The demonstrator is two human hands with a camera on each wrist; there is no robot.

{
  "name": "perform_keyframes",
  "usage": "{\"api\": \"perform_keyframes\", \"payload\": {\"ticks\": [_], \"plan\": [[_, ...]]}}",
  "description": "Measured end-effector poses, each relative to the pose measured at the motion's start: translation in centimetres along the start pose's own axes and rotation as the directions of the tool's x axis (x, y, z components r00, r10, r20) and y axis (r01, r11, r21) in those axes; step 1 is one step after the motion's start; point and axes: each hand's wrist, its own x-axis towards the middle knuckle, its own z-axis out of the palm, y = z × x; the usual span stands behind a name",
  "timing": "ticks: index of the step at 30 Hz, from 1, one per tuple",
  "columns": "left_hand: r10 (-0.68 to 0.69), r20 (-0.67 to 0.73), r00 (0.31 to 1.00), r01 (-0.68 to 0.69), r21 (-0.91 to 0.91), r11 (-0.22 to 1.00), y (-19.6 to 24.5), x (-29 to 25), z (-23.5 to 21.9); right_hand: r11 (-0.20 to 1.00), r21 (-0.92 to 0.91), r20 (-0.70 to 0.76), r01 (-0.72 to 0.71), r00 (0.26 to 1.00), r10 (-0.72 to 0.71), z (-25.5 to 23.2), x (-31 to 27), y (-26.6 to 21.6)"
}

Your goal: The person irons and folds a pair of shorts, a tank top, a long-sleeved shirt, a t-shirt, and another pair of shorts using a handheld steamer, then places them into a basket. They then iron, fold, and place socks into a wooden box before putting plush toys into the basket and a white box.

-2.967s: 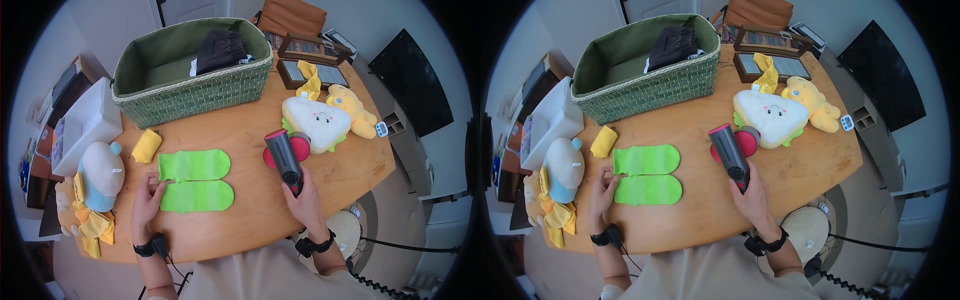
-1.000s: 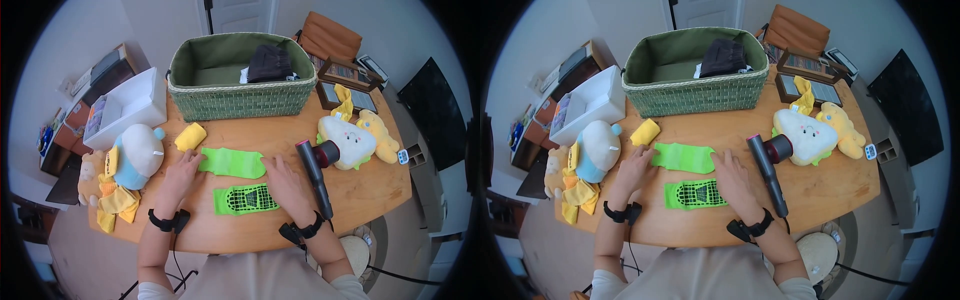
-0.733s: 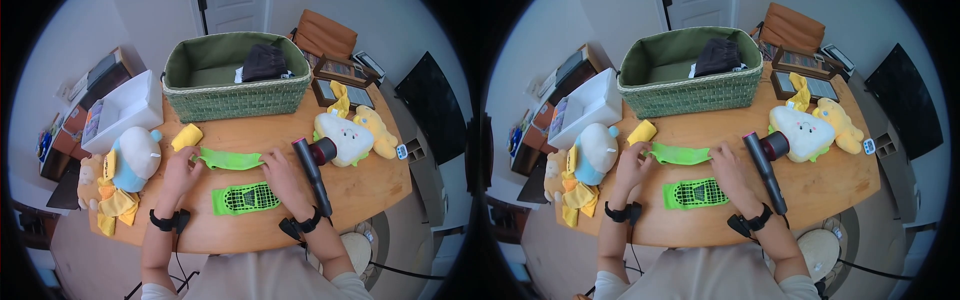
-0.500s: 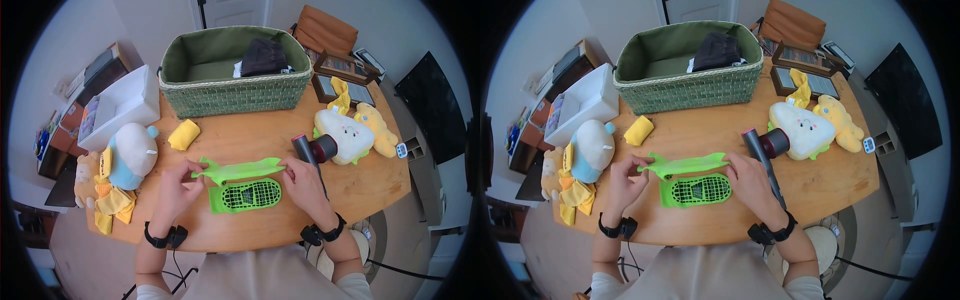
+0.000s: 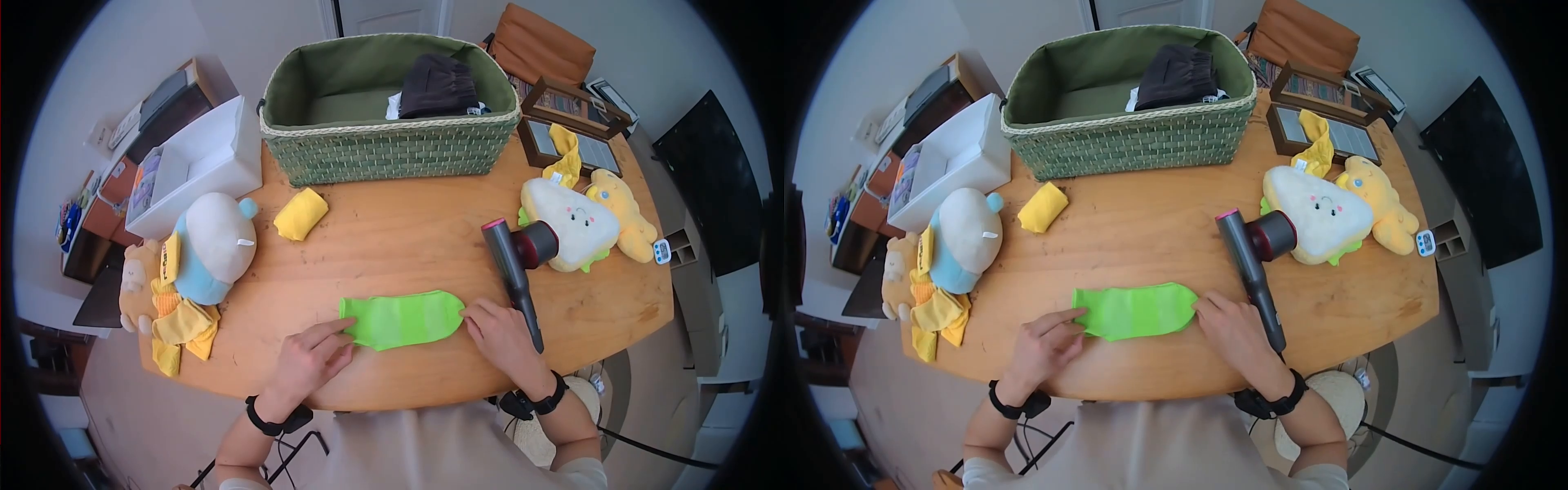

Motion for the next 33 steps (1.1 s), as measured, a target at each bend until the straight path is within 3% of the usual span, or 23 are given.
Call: {"api": "perform_keyframes", "payload": {"ticks": [2,4,6,8,10,11,13,16,20,22,24,26,33], "plan": [[-0.013,-0.033,0.999,0.012,-0.034,0.999,0.5,0.9,-1.4,0.996,0.063,-0.193,0.065,0.980,-0.052,-0.4,0.4,-0.9],[-0.011,-0.171,0.985,0.022,0.062,0.998,1.2,2.3,-3.3,0.991,0.074,-0.241,0.112,0.966,-0.091,-0.6,1.0,-1.4],[0.000,-0.170,0.985,0.013,0.078,0.997,1.2,2.6,-4.2,0.984,0.081,-0.289,0.160,0.948,-0.130,-0.4,1.1,-1.2],[0.013,-0.169,0.985,0.003,0.094,0.996,1.1,2.6,-4.0,0.978,-0.069,-0.158,0.199,0.965,-0.207,0.5,0.9,-0.3],[0.068,-0.007,0.998,-0.067,0.097,0.993,0.8,2.0,-2.5,0.964,-0.162,-0.137,0.210,0.963,-0.233,1.5,0.7,0.6],[0.067,-0.004,0.998,-0.066,0.097,0.993,0.6,1.6,-1.8,0.942,-0.251,-0.112,0.224,0.960,-0.258,1.8,0.6,0.9],[-0.015,0.221,0.975,-0.010,0.112,0.994,0.4,0.9,-0.9,0.945,-0.244,-0.123,0.217,0.960,-0.252,1.8,0.5,0.6],[-0.064,0.178,0.982,0.032,0.181,0.983,1.0,1.2,-1.0,0.948,-0.252,-0.100,0.194,0.969,-0.225,1.7,0.1,0.8],[-0.032,0.172,0.985,0.007,0.142,0.990,1.7,2.6,-1.2,0.957,-0.197,-0.082,0.211,0.970,-0.231,1.2,0.0,0.5],[0.086,0.238,0.967,-0.100,0.046,0.994,2.4,3.3,-0.3,0.960,-0.171,-0.066,0.222,0.970,-0.236,1.1,-0.1,0.4],[0.075,0.277,0.958,-0.098,0.072,0.993,2.9,3.6,0.9,0.962,-0.150,-0.056,0.226,0.970,-0.237,0.7,-0.3,0.4],[0.013,0.390,0.921,-0.065,0.122,0.990,3.0,3.2,2.3,0.970,-0.159,0.087,0.183,0.981,-0.171,0.4,-0.9,0.2],[0.045,0.428,0.903,-0.148,0.210,0.967,1.7,3.0,3.0,0.975,-0.058,0.077,0.212,0.975,-0.208,-0.7,-1.6,0.2]]}}
